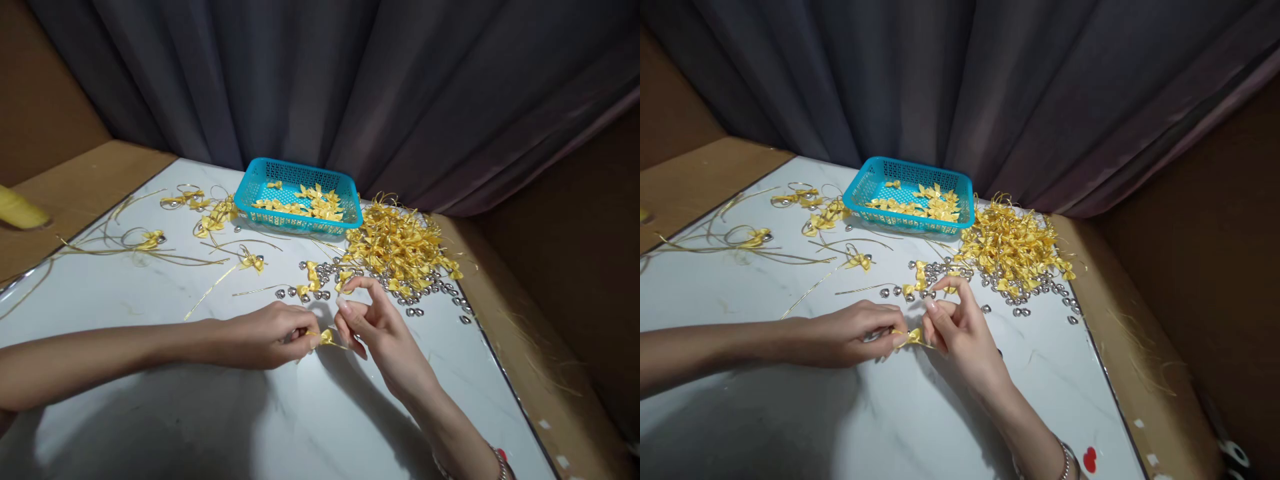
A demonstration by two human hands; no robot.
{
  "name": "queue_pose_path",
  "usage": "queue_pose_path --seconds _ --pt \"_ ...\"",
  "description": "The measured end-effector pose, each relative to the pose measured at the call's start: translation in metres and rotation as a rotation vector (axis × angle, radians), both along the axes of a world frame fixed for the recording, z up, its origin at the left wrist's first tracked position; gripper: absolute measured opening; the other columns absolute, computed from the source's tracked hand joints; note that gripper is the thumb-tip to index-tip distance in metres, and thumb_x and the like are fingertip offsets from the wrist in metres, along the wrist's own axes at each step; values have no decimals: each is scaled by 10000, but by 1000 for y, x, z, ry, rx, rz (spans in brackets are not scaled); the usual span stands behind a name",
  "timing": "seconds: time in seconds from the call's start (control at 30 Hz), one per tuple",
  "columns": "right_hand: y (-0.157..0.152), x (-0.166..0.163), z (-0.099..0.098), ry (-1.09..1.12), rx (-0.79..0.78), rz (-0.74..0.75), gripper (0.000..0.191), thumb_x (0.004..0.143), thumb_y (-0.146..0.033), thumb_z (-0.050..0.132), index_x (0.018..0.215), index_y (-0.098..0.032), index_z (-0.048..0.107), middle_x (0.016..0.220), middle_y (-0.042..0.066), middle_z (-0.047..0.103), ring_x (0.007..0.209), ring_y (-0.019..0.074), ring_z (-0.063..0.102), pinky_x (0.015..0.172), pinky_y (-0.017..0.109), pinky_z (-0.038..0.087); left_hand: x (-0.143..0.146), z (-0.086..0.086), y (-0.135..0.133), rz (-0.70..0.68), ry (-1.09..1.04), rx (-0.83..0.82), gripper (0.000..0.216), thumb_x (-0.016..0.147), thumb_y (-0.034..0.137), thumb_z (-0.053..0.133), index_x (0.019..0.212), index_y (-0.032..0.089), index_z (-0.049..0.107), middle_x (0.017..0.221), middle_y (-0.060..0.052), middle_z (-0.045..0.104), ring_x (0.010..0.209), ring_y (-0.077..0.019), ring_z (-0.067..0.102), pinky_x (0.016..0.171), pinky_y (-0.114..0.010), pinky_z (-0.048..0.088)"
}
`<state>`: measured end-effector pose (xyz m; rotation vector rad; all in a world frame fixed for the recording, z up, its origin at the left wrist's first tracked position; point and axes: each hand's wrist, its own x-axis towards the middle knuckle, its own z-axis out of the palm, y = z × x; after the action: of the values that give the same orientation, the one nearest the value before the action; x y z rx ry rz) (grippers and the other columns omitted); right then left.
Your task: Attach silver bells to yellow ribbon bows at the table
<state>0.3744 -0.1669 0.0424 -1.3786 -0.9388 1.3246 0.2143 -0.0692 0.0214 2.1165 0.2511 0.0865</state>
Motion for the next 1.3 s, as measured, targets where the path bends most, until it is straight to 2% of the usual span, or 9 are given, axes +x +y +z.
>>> queue_pose_path --seconds 0.1,0.17,0.3,0.43,0.6,0.77,0.87,1.1,1.3 --pt "-1 3 3 52 27 29 172 890 -387 490 932 -238 417 563 -89 365 464 82 281 460 227 251 0 -1 1 15 -4 -5 196 869 214 396 705 172 494 647 16 543 575 -91 473 572 -210 353" --pt "-2 6 4 33 32 27 191 875 -396 517 957 -236 450 635 -62 403 514 89 336 484 231 288 0 -2 1 22 -12 -8 215 879 229 393 705 170 504 639 15 556 566 -88 476 561 -207 348" --pt "-4 6 0 -74 -22 77 427 771 -374 665 1098 -240 426 811 -25 474 537 70 336 469 218 292 0 -1 3 13 -27 -4 236 893 250 392 715 165 522 643 9 570 560 -87 478 543 -203 339" --pt "-4 4 -4 -19 -91 172 548 743 -361 674 1169 -218 361 757 -36 477 535 76 333 486 231 298 -1 1 5 -7 -36 -27 266 920 287 389 750 158 547 671 3 589 574 -83 496 549 -196 344" --pt "-3 4 1 98 -121 132 534 738 -264 665 1178 -219 365 708 -34 525 608 106 450 533 244 316 -2 1 8 -17 11 -131 291 933 326 388 797 149 574 701 -14 624 603 -99 530 576 -207 371" --pt "-4 6 3 129 -112 50 489 718 -202 680 1130 -224 418 679 -43 553 609 104 470 576 245 339 -2 6 10 -14 13 -338 316 950 326 363 826 146 592 785 -27 635 727 -120 565 704 -226 414" --pt "-4 8 2 142 -95 9 455 711 -182 693 1092 -223 448 683 -42 564 621 100 475 601 243 358 -2 10 10 -8 -1 -393 308 953 309 357 849 154 603 841 -30 642 794 -125 569 766 -234 410" --pt "-6 10 3 174 -41 41 297 732 -162 686 950 -217 493 665 -53 549 589 74 433 548 215 321 -1 10 7 52 28 -300 218 866 346 520 824 155 616 763 -17 655 688 -123 537 652 -233 388" --pt "-6 10 3 116 -68 98 231 719 -193 685 865 -201 506 647 -48 528 580 79 405 521 225 292 -3 10 6 44 14 -303 245 886 334 484 814 152 632 783 -31 662 720 -133 571 666 -242 393"
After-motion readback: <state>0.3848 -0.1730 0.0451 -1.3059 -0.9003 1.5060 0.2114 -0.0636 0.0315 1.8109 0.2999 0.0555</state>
